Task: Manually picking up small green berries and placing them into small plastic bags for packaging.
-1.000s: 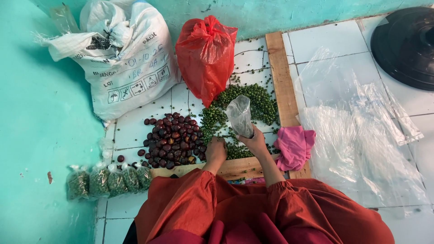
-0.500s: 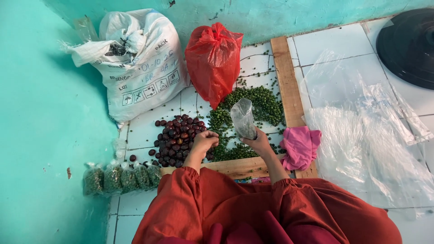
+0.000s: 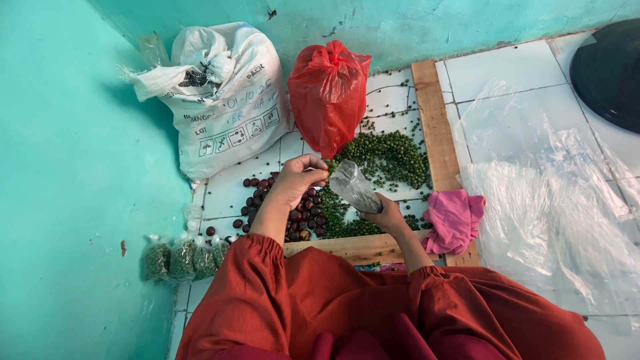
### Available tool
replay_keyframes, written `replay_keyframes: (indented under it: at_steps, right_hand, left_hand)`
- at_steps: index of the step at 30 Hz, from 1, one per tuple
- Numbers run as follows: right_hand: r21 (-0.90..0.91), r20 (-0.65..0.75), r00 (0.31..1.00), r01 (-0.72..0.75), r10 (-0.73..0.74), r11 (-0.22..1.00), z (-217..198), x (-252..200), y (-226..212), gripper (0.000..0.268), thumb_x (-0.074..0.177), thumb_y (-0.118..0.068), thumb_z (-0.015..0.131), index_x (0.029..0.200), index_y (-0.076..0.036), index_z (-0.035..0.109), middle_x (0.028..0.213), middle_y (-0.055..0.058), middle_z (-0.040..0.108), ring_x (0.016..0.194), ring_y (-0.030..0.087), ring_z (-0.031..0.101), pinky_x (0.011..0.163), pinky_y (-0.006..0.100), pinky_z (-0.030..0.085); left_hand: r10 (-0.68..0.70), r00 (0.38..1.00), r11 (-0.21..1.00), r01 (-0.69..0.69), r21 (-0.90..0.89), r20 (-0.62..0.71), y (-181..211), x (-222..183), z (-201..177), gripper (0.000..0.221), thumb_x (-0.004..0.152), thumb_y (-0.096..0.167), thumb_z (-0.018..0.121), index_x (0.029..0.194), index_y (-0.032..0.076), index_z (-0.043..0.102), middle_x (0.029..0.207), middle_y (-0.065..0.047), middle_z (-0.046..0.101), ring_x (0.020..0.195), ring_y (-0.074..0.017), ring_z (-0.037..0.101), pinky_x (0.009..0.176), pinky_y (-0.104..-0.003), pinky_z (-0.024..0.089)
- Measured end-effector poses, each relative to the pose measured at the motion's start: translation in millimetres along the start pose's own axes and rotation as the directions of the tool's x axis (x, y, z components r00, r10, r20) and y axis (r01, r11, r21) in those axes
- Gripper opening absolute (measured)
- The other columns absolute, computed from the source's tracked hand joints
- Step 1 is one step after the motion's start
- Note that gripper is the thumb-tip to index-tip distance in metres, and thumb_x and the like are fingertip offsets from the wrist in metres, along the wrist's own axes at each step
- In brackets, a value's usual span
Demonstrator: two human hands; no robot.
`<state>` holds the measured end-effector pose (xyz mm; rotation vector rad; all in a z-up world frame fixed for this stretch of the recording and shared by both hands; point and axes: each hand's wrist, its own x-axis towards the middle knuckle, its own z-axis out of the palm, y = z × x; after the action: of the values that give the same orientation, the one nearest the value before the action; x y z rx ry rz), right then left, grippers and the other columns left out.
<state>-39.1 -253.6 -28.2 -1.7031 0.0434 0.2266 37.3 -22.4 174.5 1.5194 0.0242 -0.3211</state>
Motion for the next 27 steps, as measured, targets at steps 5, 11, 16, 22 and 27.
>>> replay_keyframes:
  at_steps: [5, 11, 16, 22, 27]
  right_hand:
    - [-0.028, -0.016, 0.999, 0.044, -0.045, 0.999, 1.7, 9.1, 19.3, 0.064, 0.092, -0.014, 0.087, 0.150, -0.005, 0.060, 0.145, 0.030, 0.063, 0.144, 0.061, 0.047, 0.121, 0.084, 0.038]
    - [-0.004, -0.013, 1.000, 0.027, -0.027, 1.000, 1.7, 12.7, 22.7, 0.070, 0.092, -0.014, 0.087, 0.154, -0.004, 0.056, 0.146, 0.031, 0.061, 0.144, 0.062, 0.047, 0.119, 0.085, 0.039]
    - [-0.061, -0.029, 0.998, 0.048, -0.050, 0.997, 5.3, 12.3, 23.2, 0.064, 0.092, -0.012, 0.086, 0.150, -0.004, 0.060, 0.143, 0.031, 0.064, 0.139, 0.063, 0.052, 0.113, 0.086, 0.043]
    - [0.048, 0.032, 0.999, -0.005, 0.003, 0.999, 2.6, 6.6, 0.4, 0.082, 0.090, -0.015, 0.089, 0.161, -0.005, 0.048, 0.152, 0.033, 0.055, 0.146, 0.063, 0.044, 0.119, 0.086, 0.039]
    - [0.011, -0.103, 0.995, -0.007, 0.008, 1.000, 0.1, 24.0, 20.0, 0.071, 0.095, -0.017, 0.085, 0.158, -0.006, 0.053, 0.148, 0.029, 0.059, 0.139, 0.060, 0.053, 0.109, 0.081, 0.050]
  left_hand:
    - [0.101, 0.992, 0.821, -0.128, 0.556, 0.080, 11.3, -1.3, 37.7, 0.015, 0.081, 0.002, 0.075, 0.090, 0.011, 0.081, 0.085, -0.006, 0.071, 0.069, -0.0175, 0.077, 0.061, -0.032, 0.067]
    - [-0.042, 0.957, 0.473, -0.233, 0.849, 0.286, 44.6, -18.2, 67.1, 0.021, 0.103, 0.022, 0.060, 0.103, 0.007, 0.075, 0.119, -0.016, 0.061, 0.110, -0.0418, 0.070, 0.090, -0.051, 0.060]
    - [-0.055, 0.909, 0.090, -0.407, 0.909, 0.413, 25.3, 2.7, 68.2, 0.022, 0.110, 0.031, 0.059, 0.095, 0.017, 0.066, 0.120, -0.005, 0.064, 0.108, -0.0342, 0.069, 0.103, -0.050, 0.045]
    - [0.034, 0.809, -0.052, -0.585, 0.809, 0.587, 8.3, 11.4, 76.7, 0.017, 0.116, 0.018, 0.049, 0.099, 0.020, 0.051, 0.077, -0.003, 0.059, 0.074, -0.0322, 0.069, 0.096, -0.054, 0.047]
    - [0.475, 0.697, 0.057, -0.634, 0.771, 0.537, -1.1, 27.8, 69.6, 0.020, 0.114, 0.032, 0.058, 0.115, 0.018, 0.073, 0.115, -0.009, 0.076, 0.103, -0.0305, 0.076, 0.086, -0.046, 0.064]
